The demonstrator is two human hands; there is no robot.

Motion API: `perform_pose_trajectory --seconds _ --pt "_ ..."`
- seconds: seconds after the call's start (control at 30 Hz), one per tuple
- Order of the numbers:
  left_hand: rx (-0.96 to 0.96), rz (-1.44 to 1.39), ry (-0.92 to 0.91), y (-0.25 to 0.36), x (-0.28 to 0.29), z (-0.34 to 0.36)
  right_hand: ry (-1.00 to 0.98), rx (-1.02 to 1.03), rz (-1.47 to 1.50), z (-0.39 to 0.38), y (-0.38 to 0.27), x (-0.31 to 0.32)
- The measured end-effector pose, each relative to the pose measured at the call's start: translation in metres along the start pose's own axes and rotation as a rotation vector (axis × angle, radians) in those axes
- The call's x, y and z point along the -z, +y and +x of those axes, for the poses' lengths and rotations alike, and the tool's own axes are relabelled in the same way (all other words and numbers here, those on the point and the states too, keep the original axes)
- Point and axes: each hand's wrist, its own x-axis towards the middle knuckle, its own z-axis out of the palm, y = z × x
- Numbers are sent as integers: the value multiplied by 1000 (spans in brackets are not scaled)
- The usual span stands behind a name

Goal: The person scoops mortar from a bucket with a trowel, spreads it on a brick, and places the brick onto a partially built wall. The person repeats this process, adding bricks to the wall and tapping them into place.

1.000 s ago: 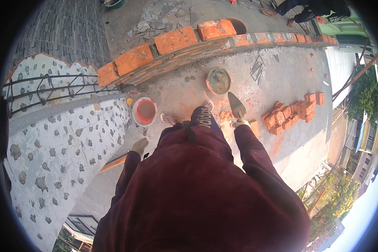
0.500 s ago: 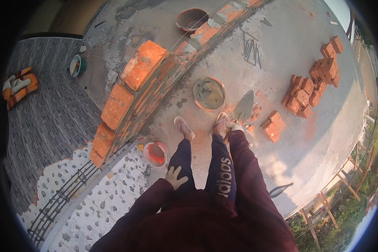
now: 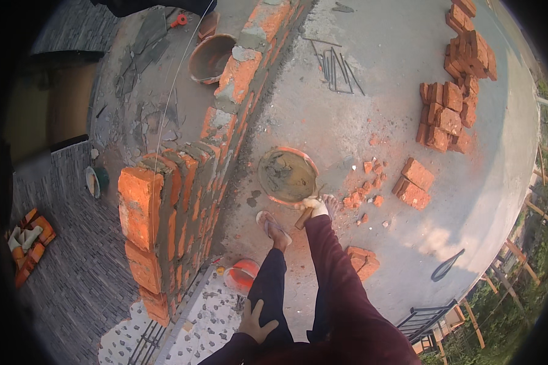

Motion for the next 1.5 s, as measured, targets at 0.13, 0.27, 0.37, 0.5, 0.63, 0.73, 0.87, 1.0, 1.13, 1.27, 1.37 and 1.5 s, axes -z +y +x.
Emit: perform_pose_trajectory --seconds 0.13,0.27,0.37,0.5,0.63,0.73,0.87,1.0,1.13,1.27,1.37,1.5 --pt "-34 -51 -18 7 4 1 200 19 33 -13 -21 -81" --pt "-263 -212 -43 3 28 44 54 30 234 4 -126 17" --pt "-138 252 -40 -12 64 -3 157 -66 17 -109 -133 -34" --pt "114 -54 -50 10 139 -29 105 184 246 -141 -211 11" --pt "-233 60 33 91 207 37 370 240 178 -150 -323 116" --pt "-232 -136 -9 125 227 99 320 308 330 -197 -365 134" --pt "-163 -308 -86 161 241 135 205 281 479 -281 -396 91" --pt "-75 -323 -107 251 279 209 388 401 568 -328 -424 60" --pt "-460 75 -184 482 300 275 561 532 484 -366 -496 183" --pt "-548 98 61 618 438 277 577 427 533 -333 -529 93" --pt "-610 -191 168 700 500 322 557 407 529 -301 -597 50" --pt "-611 -321 242 757 547 379 497 381 501 -239 -709 0"
